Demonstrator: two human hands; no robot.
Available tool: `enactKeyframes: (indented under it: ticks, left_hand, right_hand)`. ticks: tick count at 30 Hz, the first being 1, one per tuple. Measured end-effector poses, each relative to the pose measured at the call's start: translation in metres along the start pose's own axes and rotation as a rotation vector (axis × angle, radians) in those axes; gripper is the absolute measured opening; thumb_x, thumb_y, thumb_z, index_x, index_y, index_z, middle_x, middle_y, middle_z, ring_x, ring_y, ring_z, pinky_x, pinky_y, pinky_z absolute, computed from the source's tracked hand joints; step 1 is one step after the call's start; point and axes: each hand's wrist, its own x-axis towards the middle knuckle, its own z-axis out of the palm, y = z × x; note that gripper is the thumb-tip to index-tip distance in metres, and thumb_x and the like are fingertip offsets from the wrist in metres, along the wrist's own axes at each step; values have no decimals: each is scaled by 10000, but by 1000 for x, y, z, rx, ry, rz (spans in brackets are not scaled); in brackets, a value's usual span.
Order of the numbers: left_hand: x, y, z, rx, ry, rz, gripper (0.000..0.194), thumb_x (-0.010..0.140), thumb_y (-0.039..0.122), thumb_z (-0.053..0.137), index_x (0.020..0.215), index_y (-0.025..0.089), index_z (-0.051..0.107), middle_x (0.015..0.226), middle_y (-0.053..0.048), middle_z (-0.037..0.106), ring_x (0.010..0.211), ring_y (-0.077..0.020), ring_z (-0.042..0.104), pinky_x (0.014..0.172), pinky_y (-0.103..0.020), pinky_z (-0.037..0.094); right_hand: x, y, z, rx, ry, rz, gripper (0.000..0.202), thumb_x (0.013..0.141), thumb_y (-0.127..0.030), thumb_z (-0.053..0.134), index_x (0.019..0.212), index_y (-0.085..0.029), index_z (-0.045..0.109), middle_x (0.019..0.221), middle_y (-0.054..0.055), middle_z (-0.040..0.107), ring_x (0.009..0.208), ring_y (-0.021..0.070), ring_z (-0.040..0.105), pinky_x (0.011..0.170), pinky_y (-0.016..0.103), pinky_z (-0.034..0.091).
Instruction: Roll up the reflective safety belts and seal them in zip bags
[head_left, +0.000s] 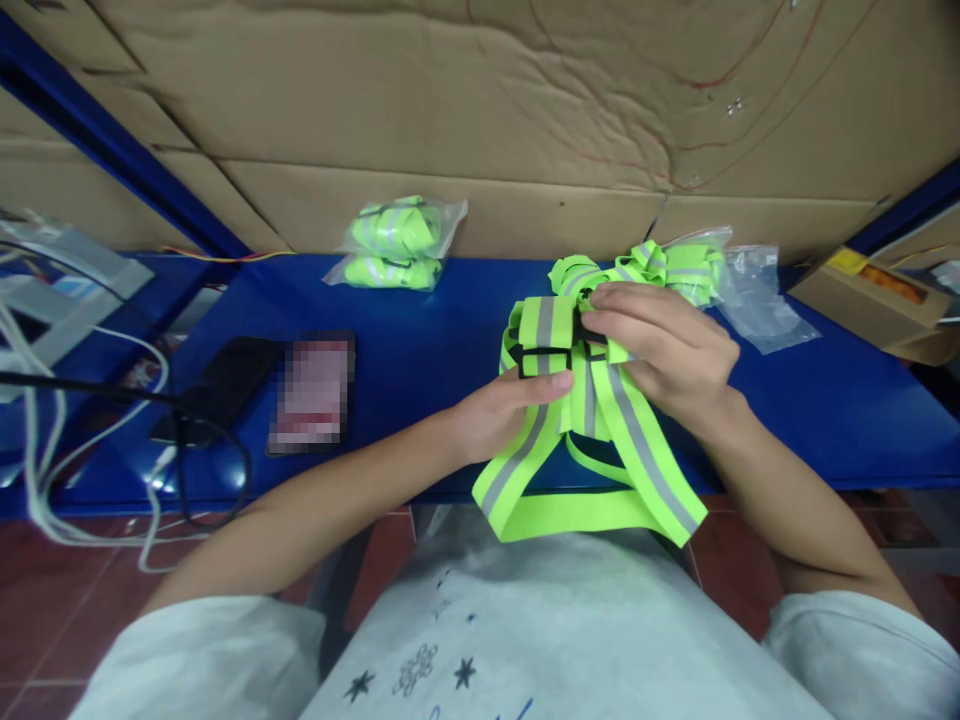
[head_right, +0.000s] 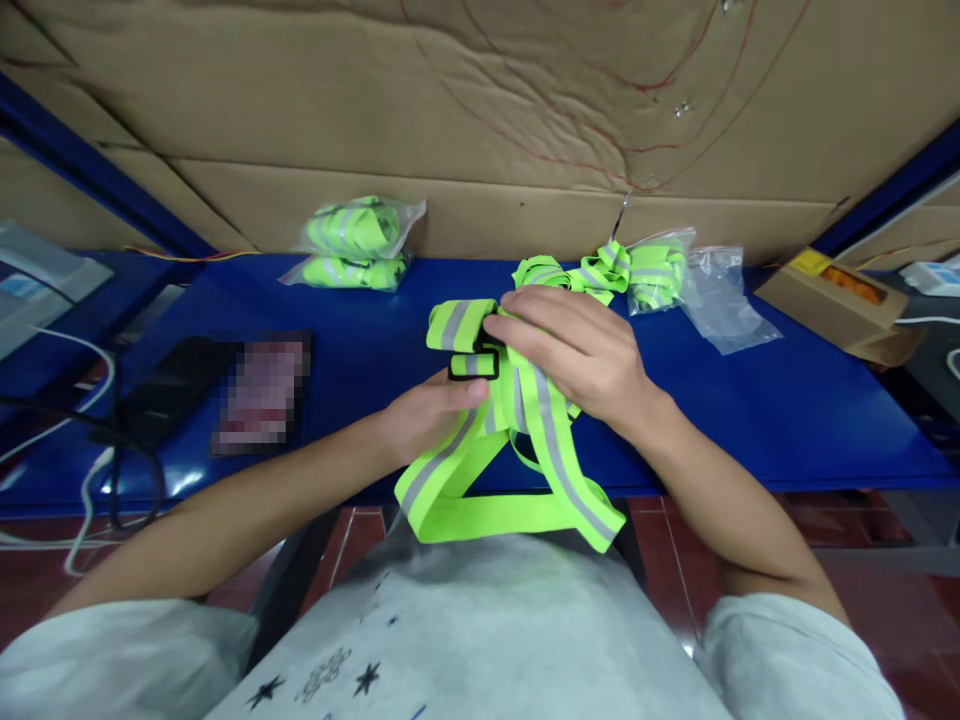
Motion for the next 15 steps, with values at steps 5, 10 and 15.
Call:
enactKeyframes:
  ticks: [5, 10, 15]
  left_hand:
    - [5, -8, 0, 36, 7, 12, 503, 648, 246, 968, 1106, 198, 765, 1155, -75, 780, 1177, -288, 698, 1118, -466, 485]
    - [2, -7, 9, 69, 63, 52, 496, 643, 216, 973, 1086, 212, 750, 1132, -29, 771, 1146, -247, 694, 1096, -442, 490]
    - [-3, -9, 14, 212, 127, 56, 497, 656, 226, 963, 1096, 191, 735, 1122, -40, 770, 1138, -252, 702, 1090, -461, 516]
  right_hand:
    - [-6, -5, 11, -43, -25, 43, 364, 1064, -366, 520, 1391, -382, 680, 1300, 11, 742, 1251, 264, 697, 1062, 469, 604]
    - [-3, -16, 14, -96, 38, 101, 381, 1071, -439, 463, 1305, -331, 744, 1222, 57, 764, 1158, 281, 728, 1026, 478, 622]
    - [-1, -21, 16, -123, 65, 26, 376, 1082, -376, 457, 1359, -331, 707, 1239, 41, 760, 1179, 256, 719, 1016, 443, 625]
